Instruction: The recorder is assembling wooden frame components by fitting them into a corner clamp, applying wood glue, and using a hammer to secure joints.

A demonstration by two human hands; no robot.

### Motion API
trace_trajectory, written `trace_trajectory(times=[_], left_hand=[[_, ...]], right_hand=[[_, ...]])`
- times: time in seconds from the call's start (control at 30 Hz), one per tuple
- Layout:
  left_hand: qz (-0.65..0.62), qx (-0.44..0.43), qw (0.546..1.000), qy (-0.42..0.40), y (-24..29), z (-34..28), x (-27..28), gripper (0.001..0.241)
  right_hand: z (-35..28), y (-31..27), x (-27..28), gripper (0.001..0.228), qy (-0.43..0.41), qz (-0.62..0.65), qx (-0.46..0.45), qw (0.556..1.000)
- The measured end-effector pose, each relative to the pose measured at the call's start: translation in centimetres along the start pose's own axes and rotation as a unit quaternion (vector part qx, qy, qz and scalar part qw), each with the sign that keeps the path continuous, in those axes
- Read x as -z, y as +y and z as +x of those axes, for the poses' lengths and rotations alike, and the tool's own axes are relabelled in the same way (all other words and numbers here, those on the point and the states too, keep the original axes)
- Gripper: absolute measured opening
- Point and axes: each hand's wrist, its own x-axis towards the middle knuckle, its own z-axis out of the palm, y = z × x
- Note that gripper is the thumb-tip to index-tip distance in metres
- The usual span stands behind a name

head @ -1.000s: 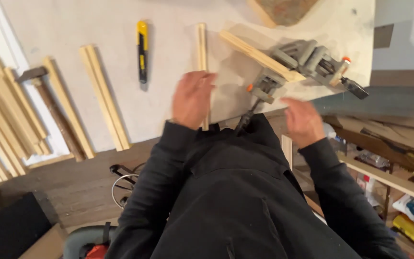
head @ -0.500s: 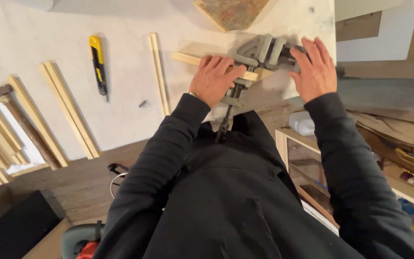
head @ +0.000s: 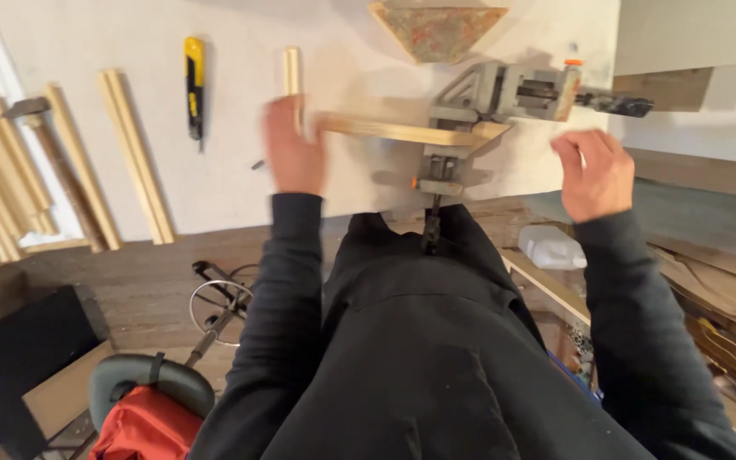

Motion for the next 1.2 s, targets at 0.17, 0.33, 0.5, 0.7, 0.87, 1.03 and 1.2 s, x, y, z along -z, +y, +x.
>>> trace_trajectory(times=[0.17, 0.33, 0.5, 0.7, 0.87, 1.03, 1.2], left_hand=[[0.189, 0.038, 0.978, 0.082, -10.2, 2.1, 6.3, 0.058], [0.161, 0.082, 0.983, -0.022, -16.2, 3.5, 7.0, 0.037], [0.172, 0.032, 0.984, 0.016, -20.1, 4.1, 6.1, 0.008], [-0.178, 0.005, 0.965, -0.194, -4.2, -0.2, 5.1, 0.021], [-0.217, -0.188, 0.913, -0.292, 11.2, -4.4, 5.1, 0.019], [-0.255, -0.138, 0.899, -0.329, 12.6, -5.0, 4.6, 0.02], [-0.258, -0.163, 0.897, -0.32, 12.4, -5.8, 3.9, 0.005]], right_hand=[[-7.0, 1.7, -4.0, 0.037, -0.042, -0.027, -0.107, 0.993], [-10.1, -1.9, -6.5, 0.038, -0.092, -0.039, -0.145, 0.984], [-8.1, -7.8, -5.9, 0.022, -0.167, 0.136, -0.118, 0.969], [-4.5, -13.1, -5.9, 0.025, -0.19, 0.406, -0.236, 0.862], [-6.3, -11.3, -8.9, 0.03, -0.108, 0.581, -0.282, 0.756], [-7.5, -10.7, -7.9, 0.023, -0.001, 0.66, -0.306, 0.686], [-8.8, -11.0, -8.6, 0.021, -0.002, 0.681, -0.266, 0.682]])
